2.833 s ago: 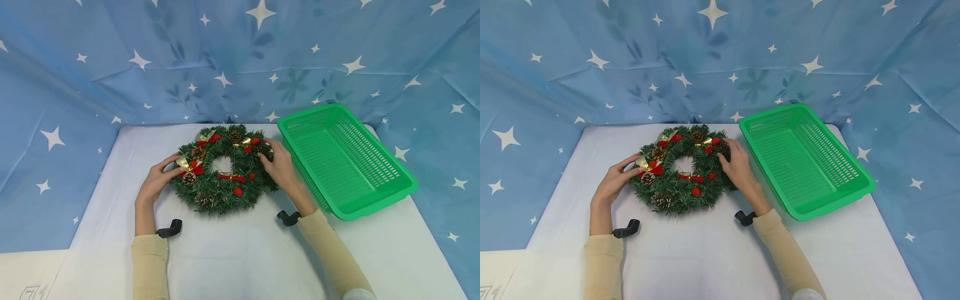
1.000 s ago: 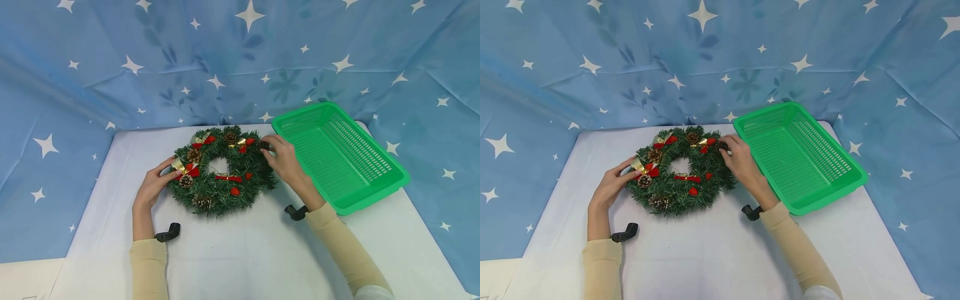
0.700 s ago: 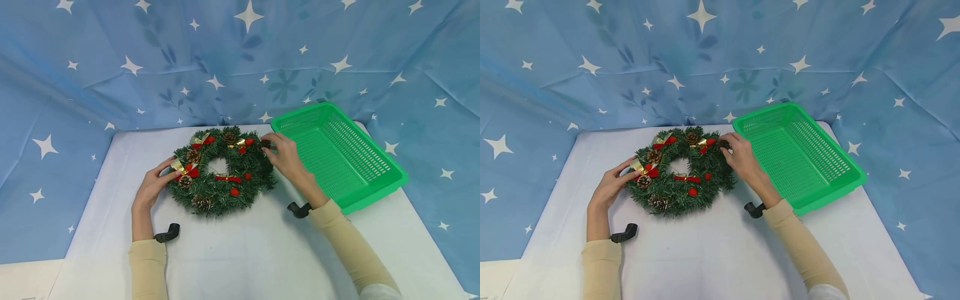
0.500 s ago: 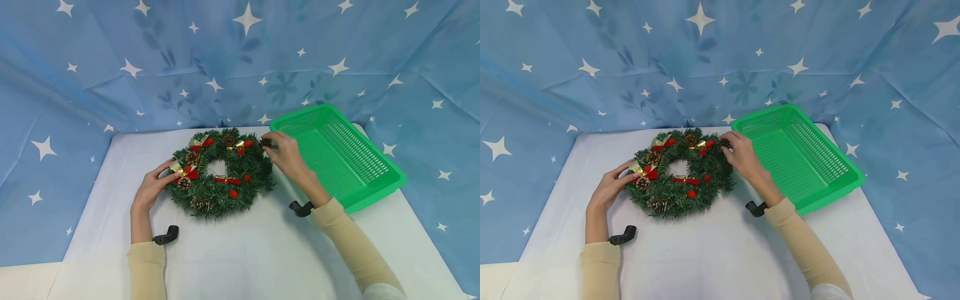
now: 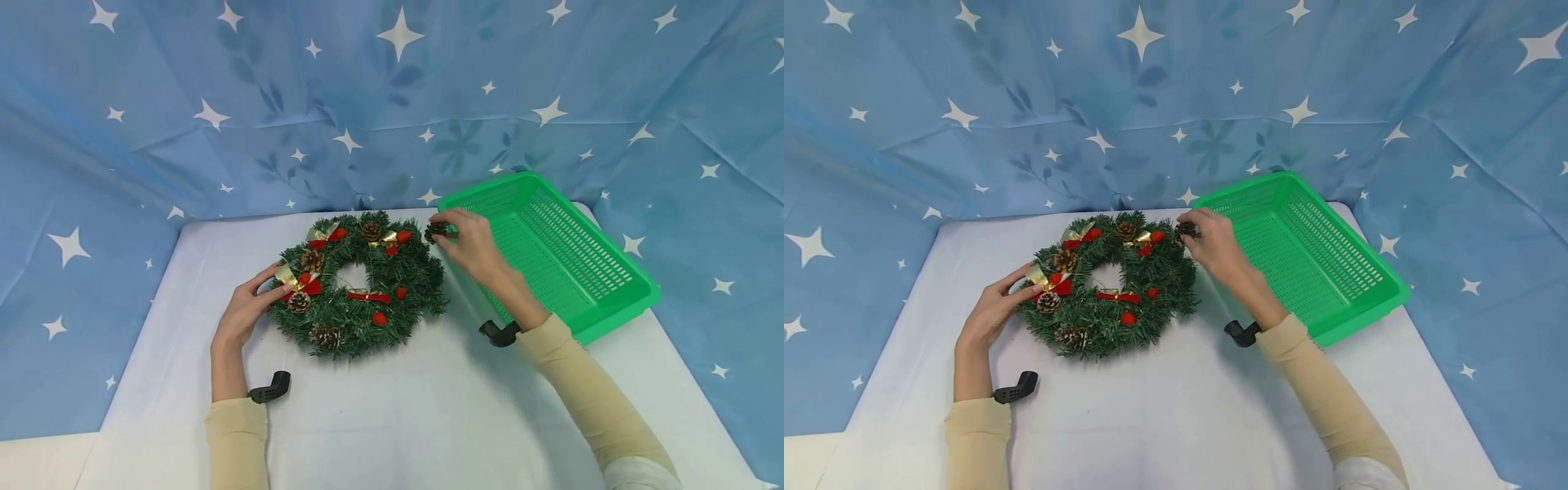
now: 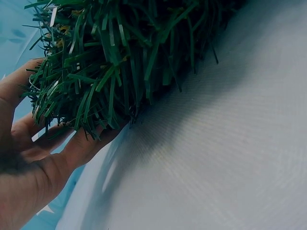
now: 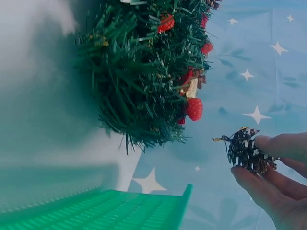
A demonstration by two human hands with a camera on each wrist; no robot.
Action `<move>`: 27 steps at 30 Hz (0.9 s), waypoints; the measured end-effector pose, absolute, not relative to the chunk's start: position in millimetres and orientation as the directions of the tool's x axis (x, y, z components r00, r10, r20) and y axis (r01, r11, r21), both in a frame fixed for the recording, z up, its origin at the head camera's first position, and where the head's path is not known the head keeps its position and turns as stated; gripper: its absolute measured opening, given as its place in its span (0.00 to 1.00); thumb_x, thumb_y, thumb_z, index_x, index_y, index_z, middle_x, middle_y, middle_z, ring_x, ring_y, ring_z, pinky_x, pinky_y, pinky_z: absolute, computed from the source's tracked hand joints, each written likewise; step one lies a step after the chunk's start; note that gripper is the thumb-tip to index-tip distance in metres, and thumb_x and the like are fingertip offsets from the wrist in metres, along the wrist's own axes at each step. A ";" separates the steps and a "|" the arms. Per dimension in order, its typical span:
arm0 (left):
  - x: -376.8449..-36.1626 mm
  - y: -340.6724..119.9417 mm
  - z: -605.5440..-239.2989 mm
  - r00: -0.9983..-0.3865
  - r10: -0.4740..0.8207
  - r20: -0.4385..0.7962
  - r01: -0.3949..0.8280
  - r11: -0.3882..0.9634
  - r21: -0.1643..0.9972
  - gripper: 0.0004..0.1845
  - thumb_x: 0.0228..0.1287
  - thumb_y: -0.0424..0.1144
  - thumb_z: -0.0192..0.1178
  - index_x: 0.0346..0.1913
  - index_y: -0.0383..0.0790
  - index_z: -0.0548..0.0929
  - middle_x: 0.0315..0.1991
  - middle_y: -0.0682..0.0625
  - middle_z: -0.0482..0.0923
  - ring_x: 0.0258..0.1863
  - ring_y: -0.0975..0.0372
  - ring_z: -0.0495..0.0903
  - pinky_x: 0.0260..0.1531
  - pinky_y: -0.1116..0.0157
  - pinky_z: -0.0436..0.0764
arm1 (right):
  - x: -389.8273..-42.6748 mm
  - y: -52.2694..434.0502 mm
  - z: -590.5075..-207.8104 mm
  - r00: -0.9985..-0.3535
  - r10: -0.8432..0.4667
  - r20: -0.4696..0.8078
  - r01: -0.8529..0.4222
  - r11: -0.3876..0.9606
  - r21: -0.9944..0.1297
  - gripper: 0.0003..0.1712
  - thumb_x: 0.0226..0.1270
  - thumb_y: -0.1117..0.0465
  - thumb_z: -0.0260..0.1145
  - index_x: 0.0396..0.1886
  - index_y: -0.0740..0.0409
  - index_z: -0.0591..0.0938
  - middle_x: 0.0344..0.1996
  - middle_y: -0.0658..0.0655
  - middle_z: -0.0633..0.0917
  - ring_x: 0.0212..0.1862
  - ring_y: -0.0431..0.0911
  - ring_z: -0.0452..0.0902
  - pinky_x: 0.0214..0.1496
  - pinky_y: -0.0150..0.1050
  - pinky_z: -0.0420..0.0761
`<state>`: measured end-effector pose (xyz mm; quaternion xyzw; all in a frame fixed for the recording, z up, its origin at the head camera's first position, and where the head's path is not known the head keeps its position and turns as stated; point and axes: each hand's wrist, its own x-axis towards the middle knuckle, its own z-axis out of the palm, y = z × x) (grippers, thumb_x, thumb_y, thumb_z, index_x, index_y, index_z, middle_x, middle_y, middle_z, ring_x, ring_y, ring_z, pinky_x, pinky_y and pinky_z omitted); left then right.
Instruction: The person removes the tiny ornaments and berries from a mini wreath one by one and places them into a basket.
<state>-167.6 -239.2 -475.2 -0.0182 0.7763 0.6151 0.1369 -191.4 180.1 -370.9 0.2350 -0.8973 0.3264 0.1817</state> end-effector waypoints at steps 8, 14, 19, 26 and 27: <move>-166.7 -238.8 -476.2 -0.961 0.135 -0.241 -0.205 0.237 0.950 0.44 0.69 0.54 0.68 0.82 0.51 0.60 0.84 0.52 0.47 0.83 0.46 0.37 0.76 0.35 0.50 | -195.8 184.8 -363.9 -0.836 -0.302 0.457 -0.523 0.690 -0.501 0.15 0.60 0.79 0.72 0.48 0.72 0.86 0.47 0.70 0.86 0.46 0.61 0.87 0.42 0.46 0.89; -168.0 -237.9 -477.1 -0.961 0.134 -0.242 -0.206 0.239 0.949 0.44 0.69 0.54 0.68 0.82 0.52 0.60 0.84 0.52 0.47 0.83 0.46 0.36 0.76 0.36 0.50 | -202.5 191.3 -361.4 -0.829 -0.308 0.467 -0.530 0.699 -0.480 0.14 0.60 0.78 0.73 0.47 0.72 0.87 0.46 0.69 0.87 0.45 0.61 0.87 0.41 0.47 0.89; -167.3 -236.3 -476.0 -0.960 0.132 -0.246 -0.210 0.238 0.948 0.44 0.69 0.54 0.68 0.82 0.52 0.60 0.85 0.51 0.46 0.83 0.46 0.36 0.77 0.36 0.50 | -206.4 196.4 -361.6 -0.840 -0.308 0.448 -0.520 0.696 -0.496 0.13 0.62 0.77 0.72 0.47 0.72 0.87 0.46 0.69 0.87 0.45 0.61 0.87 0.41 0.47 0.89; -166.9 -236.9 -475.2 -0.959 0.132 -0.249 -0.215 0.229 0.949 0.43 0.69 0.52 0.68 0.82 0.50 0.61 0.84 0.51 0.47 0.84 0.47 0.35 0.77 0.37 0.50 | -209.2 201.4 -361.3 -0.859 -0.295 0.419 -0.490 0.712 -0.503 0.14 0.62 0.78 0.72 0.48 0.71 0.87 0.47 0.69 0.86 0.45 0.61 0.87 0.42 0.46 0.89; -167.0 -237.2 -475.1 -0.960 0.132 -0.247 -0.213 0.230 0.950 0.43 0.69 0.52 0.68 0.82 0.50 0.61 0.84 0.51 0.47 0.84 0.47 0.35 0.77 0.37 0.50 | -209.7 201.9 -360.5 -0.858 -0.296 0.419 -0.490 0.712 -0.502 0.14 0.62 0.78 0.72 0.48 0.71 0.87 0.46 0.69 0.86 0.45 0.61 0.87 0.42 0.46 0.89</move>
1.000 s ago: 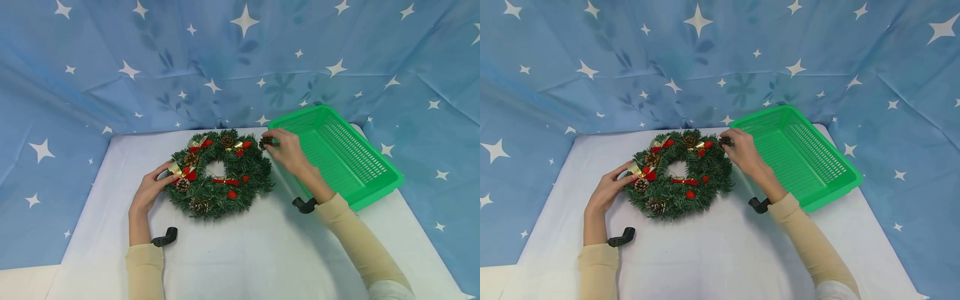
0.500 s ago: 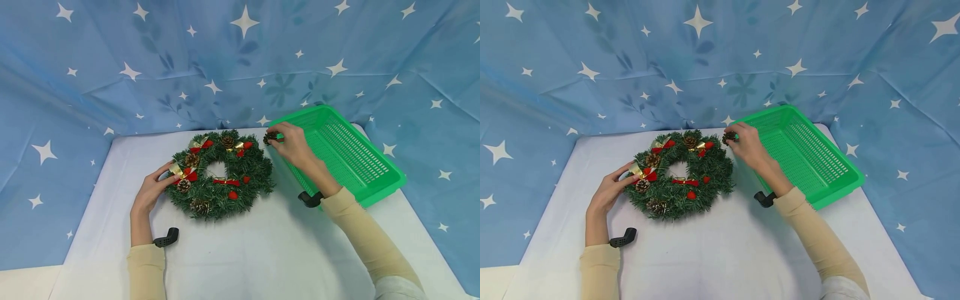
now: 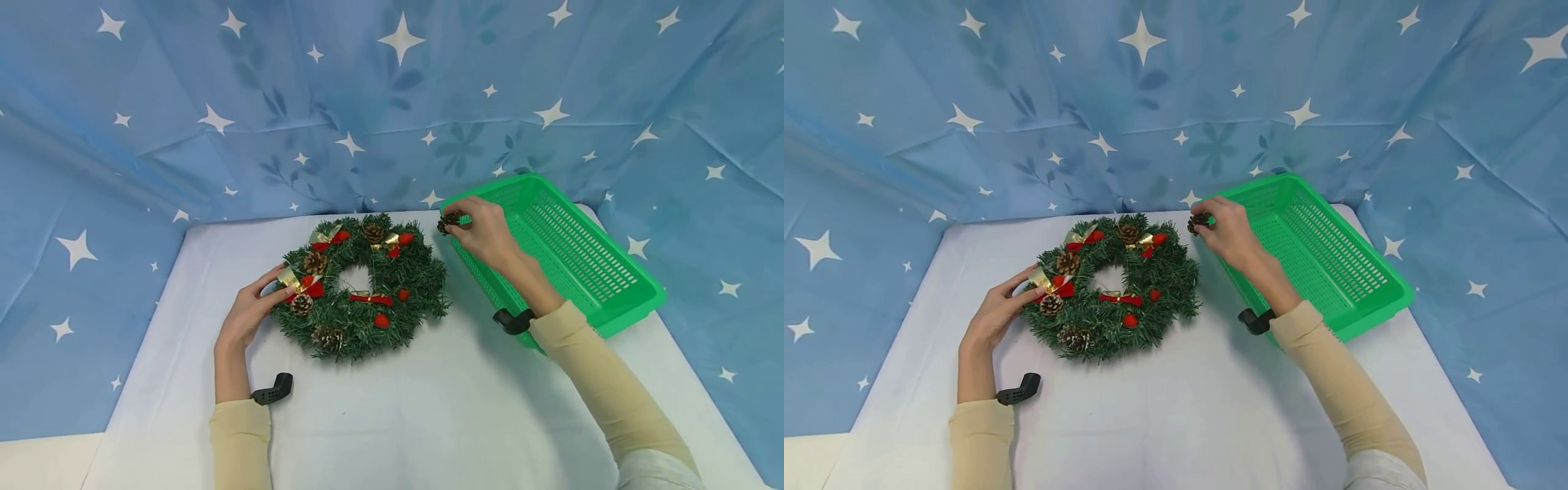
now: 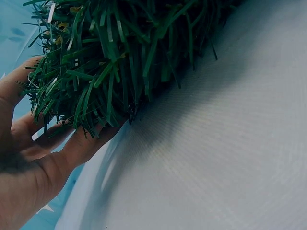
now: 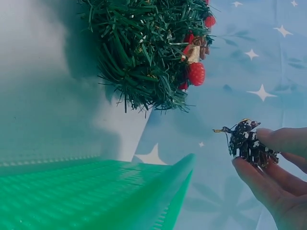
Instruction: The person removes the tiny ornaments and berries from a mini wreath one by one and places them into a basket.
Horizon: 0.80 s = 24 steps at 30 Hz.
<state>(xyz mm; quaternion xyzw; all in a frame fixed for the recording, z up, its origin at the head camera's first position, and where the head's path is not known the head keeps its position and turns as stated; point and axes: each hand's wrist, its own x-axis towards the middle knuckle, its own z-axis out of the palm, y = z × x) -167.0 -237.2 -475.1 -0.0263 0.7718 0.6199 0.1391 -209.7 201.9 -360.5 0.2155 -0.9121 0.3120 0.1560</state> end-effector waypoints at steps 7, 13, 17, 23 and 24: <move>-166.2 -237.7 -474.6 -0.960 0.137 -0.243 -0.209 0.223 0.952 0.43 0.70 0.50 0.68 0.82 0.51 0.59 0.84 0.52 0.46 0.83 0.46 0.34 0.77 0.36 0.50 | -214.0 205.5 -353.0 -0.860 -0.309 0.407 -0.490 0.725 -0.484 0.12 0.63 0.77 0.71 0.47 0.72 0.87 0.46 0.70 0.86 0.44 0.62 0.87 0.41 0.48 0.89; -165.4 -236.8 -475.4 -0.960 0.130 -0.247 -0.215 0.221 0.951 0.42 0.71 0.50 0.68 0.82 0.51 0.60 0.84 0.51 0.46 0.84 0.47 0.35 0.77 0.36 0.51 | -217.8 212.5 -351.6 -0.861 -0.313 0.401 -0.485 0.744 -0.460 0.11 0.63 0.75 0.72 0.46 0.71 0.87 0.45 0.69 0.87 0.43 0.61 0.87 0.42 0.50 0.89; -165.8 -237.4 -476.5 -0.960 0.130 -0.249 -0.216 0.227 0.950 0.42 0.70 0.51 0.68 0.82 0.51 0.60 0.84 0.51 0.47 0.84 0.47 0.35 0.76 0.36 0.51 | -220.2 217.5 -351.9 -0.868 -0.310 0.387 -0.476 0.742 -0.472 0.11 0.63 0.76 0.72 0.46 0.71 0.87 0.46 0.69 0.86 0.44 0.61 0.87 0.42 0.51 0.89; -167.1 -237.8 -477.4 -0.961 0.132 -0.241 -0.208 0.226 0.952 0.42 0.71 0.50 0.67 0.82 0.50 0.60 0.84 0.51 0.47 0.84 0.48 0.35 0.77 0.38 0.52 | -223.9 223.3 -352.7 -0.880 -0.303 0.365 -0.456 0.755 -0.471 0.12 0.64 0.75 0.72 0.47 0.71 0.86 0.47 0.69 0.86 0.45 0.61 0.87 0.43 0.52 0.88; -167.2 -237.8 -477.3 -0.961 0.133 -0.241 -0.207 0.225 0.952 0.42 0.71 0.49 0.67 0.82 0.50 0.60 0.84 0.51 0.47 0.84 0.48 0.35 0.77 0.38 0.52 | -224.4 224.1 -352.7 -0.880 -0.305 0.364 -0.456 0.757 -0.469 0.11 0.64 0.75 0.72 0.47 0.71 0.86 0.47 0.69 0.86 0.45 0.61 0.87 0.43 0.52 0.88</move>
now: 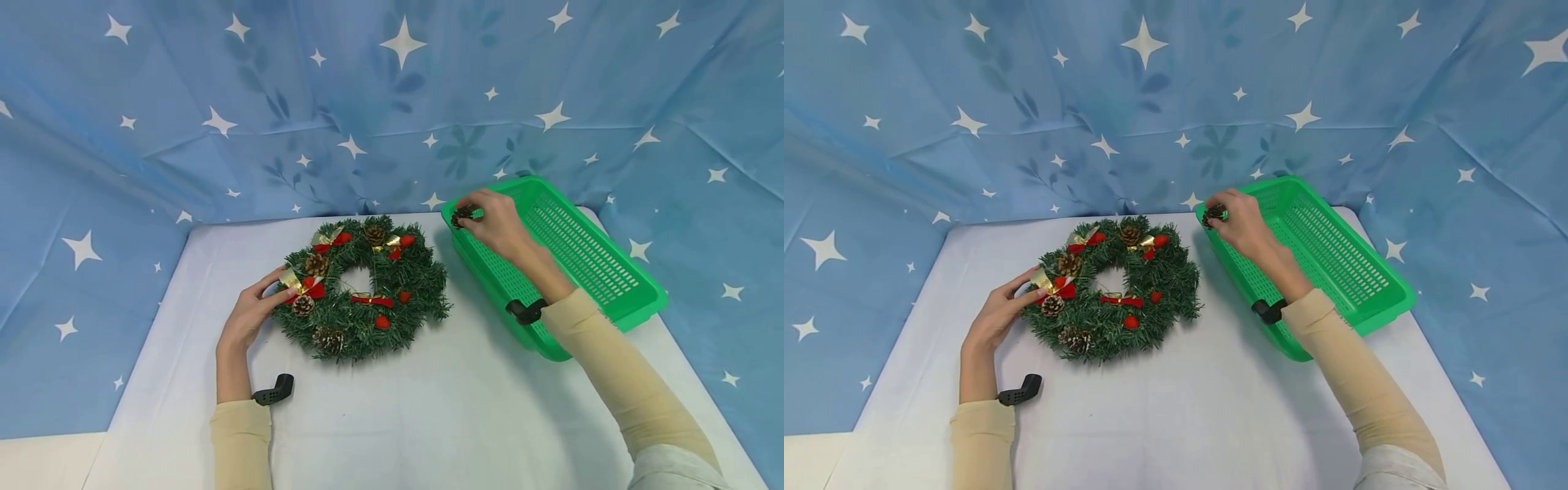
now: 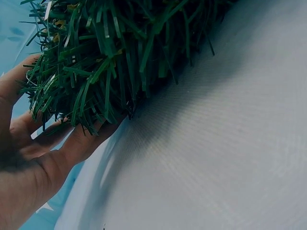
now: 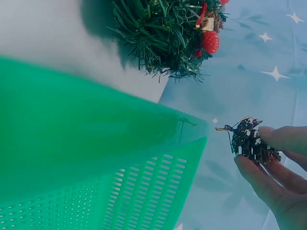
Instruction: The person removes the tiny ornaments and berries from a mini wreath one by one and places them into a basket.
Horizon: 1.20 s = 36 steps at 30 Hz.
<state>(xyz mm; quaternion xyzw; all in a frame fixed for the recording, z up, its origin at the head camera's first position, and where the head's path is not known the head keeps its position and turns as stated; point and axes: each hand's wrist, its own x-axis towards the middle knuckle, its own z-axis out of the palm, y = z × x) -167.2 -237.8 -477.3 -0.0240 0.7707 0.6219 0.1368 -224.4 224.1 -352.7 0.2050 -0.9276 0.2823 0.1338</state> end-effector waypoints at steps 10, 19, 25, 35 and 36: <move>-166.2 -237.0 -475.2 -0.962 0.138 -0.235 -0.199 0.236 0.951 0.42 0.71 0.51 0.67 0.82 0.50 0.60 0.84 0.51 0.47 0.84 0.48 0.35 0.76 0.41 0.55 | -230.6 230.1 -350.2 -0.884 -0.301 0.356 -0.443 0.781 -0.440 0.12 0.64 0.72 0.73 0.47 0.70 0.86 0.48 0.69 0.86 0.45 0.61 0.87 0.44 0.55 0.87; -167.9 -238.2 -478.3 -0.964 0.137 -0.227 -0.193 0.225 0.955 0.42 0.70 0.53 0.68 0.81 0.50 0.62 0.84 0.52 0.49 0.84 0.48 0.38 0.75 0.41 0.57 | -232.4 234.1 -346.9 -0.892 -0.304 0.333 -0.432 0.790 -0.435 0.13 0.63 0.72 0.74 0.47 0.70 0.86 0.47 0.69 0.86 0.45 0.61 0.86 0.47 0.56 0.85; -168.0 -238.4 -477.8 -0.963 0.138 -0.230 -0.197 0.219 0.956 0.42 0.69 0.53 0.68 0.81 0.49 0.62 0.84 0.52 0.49 0.84 0.48 0.38 0.76 0.40 0.55 | -234.6 240.3 -348.1 -0.894 -0.307 0.327 -0.430 0.795 -0.429 0.13 0.63 0.74 0.72 0.47 0.72 0.85 0.46 0.70 0.86 0.46 0.63 0.86 0.49 0.57 0.85; -167.1 -237.5 -477.9 -0.963 0.133 -0.233 -0.199 0.230 0.953 0.42 0.70 0.53 0.68 0.81 0.49 0.62 0.84 0.51 0.49 0.83 0.47 0.39 0.75 0.40 0.57 | -237.0 249.6 -349.3 -0.889 -0.336 0.312 -0.444 0.798 -0.407 0.12 0.64 0.74 0.72 0.46 0.71 0.86 0.46 0.69 0.86 0.46 0.62 0.86 0.48 0.57 0.85; -167.1 -237.5 -477.9 -0.964 0.133 -0.232 -0.198 0.231 0.953 0.42 0.70 0.54 0.68 0.81 0.49 0.62 0.84 0.51 0.48 0.83 0.48 0.39 0.75 0.40 0.57 | -237.4 250.5 -349.7 -0.887 -0.341 0.310 -0.448 0.798 -0.404 0.12 0.64 0.74 0.72 0.47 0.71 0.86 0.45 0.69 0.86 0.46 0.62 0.85 0.48 0.57 0.84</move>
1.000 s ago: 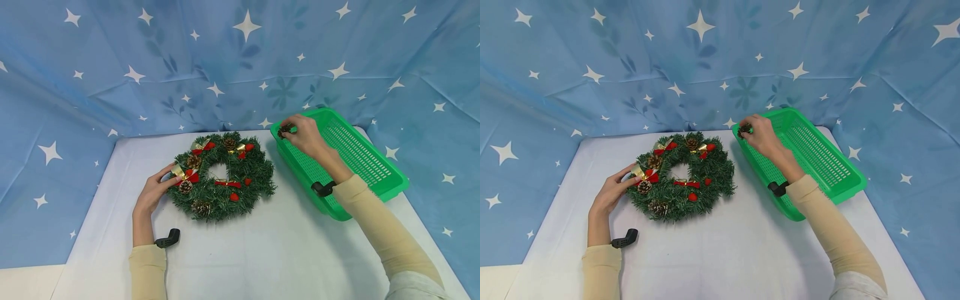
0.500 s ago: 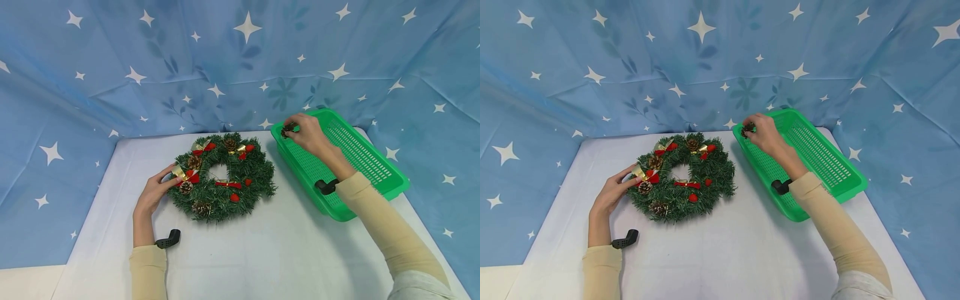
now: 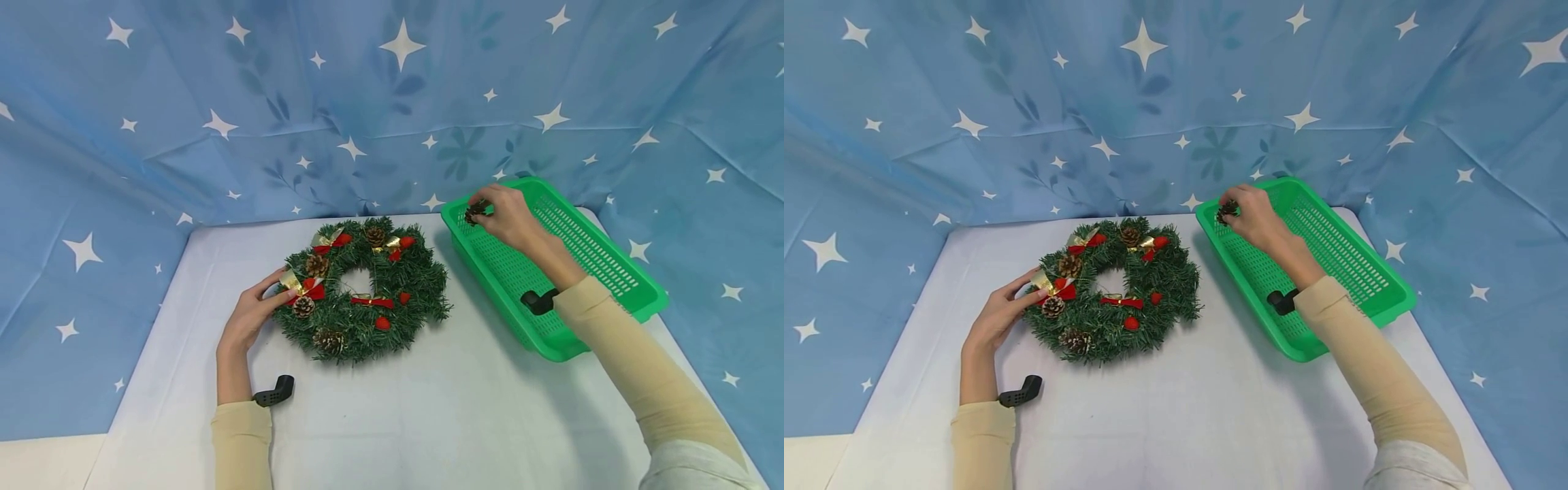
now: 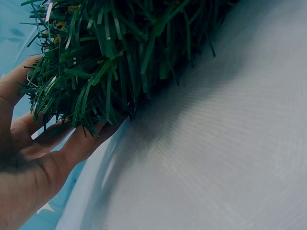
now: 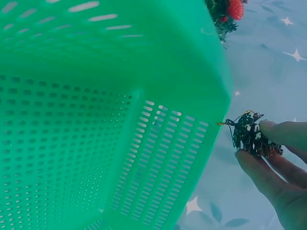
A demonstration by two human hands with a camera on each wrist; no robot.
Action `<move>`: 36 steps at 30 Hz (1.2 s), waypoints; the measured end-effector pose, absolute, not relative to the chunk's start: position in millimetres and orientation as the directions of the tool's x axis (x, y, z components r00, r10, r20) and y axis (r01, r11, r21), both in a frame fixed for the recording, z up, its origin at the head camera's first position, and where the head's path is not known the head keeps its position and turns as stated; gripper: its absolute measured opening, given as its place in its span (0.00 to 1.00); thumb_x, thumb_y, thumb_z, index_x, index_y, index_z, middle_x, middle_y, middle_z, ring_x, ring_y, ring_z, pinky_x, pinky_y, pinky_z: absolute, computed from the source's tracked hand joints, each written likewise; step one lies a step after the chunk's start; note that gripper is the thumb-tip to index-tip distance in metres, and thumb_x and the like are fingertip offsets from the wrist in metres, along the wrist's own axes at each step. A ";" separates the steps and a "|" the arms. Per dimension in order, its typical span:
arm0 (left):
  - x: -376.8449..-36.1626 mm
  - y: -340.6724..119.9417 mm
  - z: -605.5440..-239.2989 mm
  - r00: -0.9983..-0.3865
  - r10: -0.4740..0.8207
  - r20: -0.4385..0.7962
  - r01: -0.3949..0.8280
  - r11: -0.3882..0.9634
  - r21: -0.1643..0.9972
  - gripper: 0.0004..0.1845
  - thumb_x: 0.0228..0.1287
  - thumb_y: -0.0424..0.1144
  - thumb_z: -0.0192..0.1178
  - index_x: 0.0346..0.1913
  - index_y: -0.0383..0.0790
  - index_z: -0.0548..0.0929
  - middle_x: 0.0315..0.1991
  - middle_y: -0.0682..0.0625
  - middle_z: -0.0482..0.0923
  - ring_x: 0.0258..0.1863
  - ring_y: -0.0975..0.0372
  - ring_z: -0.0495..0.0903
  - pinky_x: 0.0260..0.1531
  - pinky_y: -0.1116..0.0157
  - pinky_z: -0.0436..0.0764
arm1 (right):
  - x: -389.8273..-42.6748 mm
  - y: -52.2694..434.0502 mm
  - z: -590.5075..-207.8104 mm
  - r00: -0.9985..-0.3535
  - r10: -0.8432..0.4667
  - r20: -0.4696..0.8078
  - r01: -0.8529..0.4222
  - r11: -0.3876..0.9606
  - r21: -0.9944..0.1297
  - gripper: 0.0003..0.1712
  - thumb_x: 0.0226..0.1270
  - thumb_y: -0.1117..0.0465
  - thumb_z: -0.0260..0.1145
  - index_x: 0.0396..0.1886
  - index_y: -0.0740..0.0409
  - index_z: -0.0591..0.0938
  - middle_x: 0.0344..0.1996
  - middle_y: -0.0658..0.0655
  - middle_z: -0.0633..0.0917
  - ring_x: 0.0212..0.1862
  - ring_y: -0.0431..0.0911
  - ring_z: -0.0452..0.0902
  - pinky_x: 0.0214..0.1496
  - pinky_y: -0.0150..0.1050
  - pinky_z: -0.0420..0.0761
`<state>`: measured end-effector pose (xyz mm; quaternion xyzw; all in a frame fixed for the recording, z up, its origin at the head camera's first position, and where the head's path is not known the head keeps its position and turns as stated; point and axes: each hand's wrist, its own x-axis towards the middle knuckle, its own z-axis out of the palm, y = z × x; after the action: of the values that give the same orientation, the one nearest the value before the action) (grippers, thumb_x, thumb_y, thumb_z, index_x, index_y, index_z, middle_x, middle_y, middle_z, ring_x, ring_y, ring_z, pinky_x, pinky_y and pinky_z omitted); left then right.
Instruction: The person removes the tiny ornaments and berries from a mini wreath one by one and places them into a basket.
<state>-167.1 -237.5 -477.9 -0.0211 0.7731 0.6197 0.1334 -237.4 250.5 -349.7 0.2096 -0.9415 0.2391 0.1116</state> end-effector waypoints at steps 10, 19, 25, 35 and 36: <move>-166.3 -237.7 -478.0 -0.963 0.134 -0.233 -0.198 0.236 0.951 0.43 0.70 0.53 0.68 0.82 0.48 0.61 0.84 0.50 0.47 0.84 0.48 0.37 0.76 0.40 0.55 | -240.6 257.5 -354.4 -0.889 -0.362 0.280 -0.450 0.805 -0.386 0.13 0.65 0.74 0.71 0.49 0.72 0.85 0.46 0.71 0.85 0.47 0.64 0.84 0.49 0.58 0.83; -164.4 -235.6 -476.2 -0.963 0.130 -0.238 -0.204 0.234 0.951 0.42 0.71 0.51 0.67 0.82 0.50 0.61 0.84 0.48 0.45 0.84 0.46 0.37 0.77 0.39 0.54 | -244.6 261.3 -360.3 -0.898 -0.364 0.248 -0.436 0.815 -0.382 0.14 0.65 0.74 0.70 0.50 0.72 0.85 0.47 0.71 0.85 0.48 0.64 0.83 0.50 0.59 0.83; -165.7 -237.3 -478.3 -0.963 0.132 -0.233 -0.198 0.237 0.951 0.43 0.70 0.52 0.68 0.82 0.49 0.61 0.84 0.49 0.46 0.84 0.46 0.37 0.77 0.39 0.54 | -248.7 262.5 -366.4 -0.906 -0.367 0.212 -0.423 0.817 -0.392 0.14 0.65 0.75 0.70 0.51 0.71 0.85 0.49 0.71 0.85 0.49 0.63 0.84 0.53 0.58 0.83; -167.0 -238.0 -479.3 -0.965 0.135 -0.227 -0.194 0.221 0.956 0.43 0.69 0.53 0.68 0.82 0.49 0.61 0.84 0.50 0.48 0.84 0.48 0.37 0.75 0.42 0.57 | -256.2 264.5 -383.0 -0.907 -0.387 0.164 -0.420 0.818 -0.393 0.15 0.64 0.74 0.71 0.51 0.72 0.85 0.50 0.71 0.85 0.51 0.64 0.84 0.56 0.58 0.83; -166.8 -238.2 -479.3 -0.965 0.135 -0.227 -0.194 0.220 0.956 0.43 0.69 0.53 0.68 0.82 0.50 0.61 0.84 0.50 0.48 0.84 0.48 0.37 0.75 0.42 0.57 | -257.0 264.6 -384.3 -0.906 -0.392 0.161 -0.423 0.816 -0.393 0.15 0.64 0.74 0.71 0.51 0.72 0.85 0.49 0.71 0.86 0.50 0.63 0.84 0.55 0.58 0.83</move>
<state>-166.8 -238.2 -479.3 -0.0193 0.7698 0.6242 0.1318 -257.0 264.6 -384.3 0.2141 -0.9523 0.2146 0.0360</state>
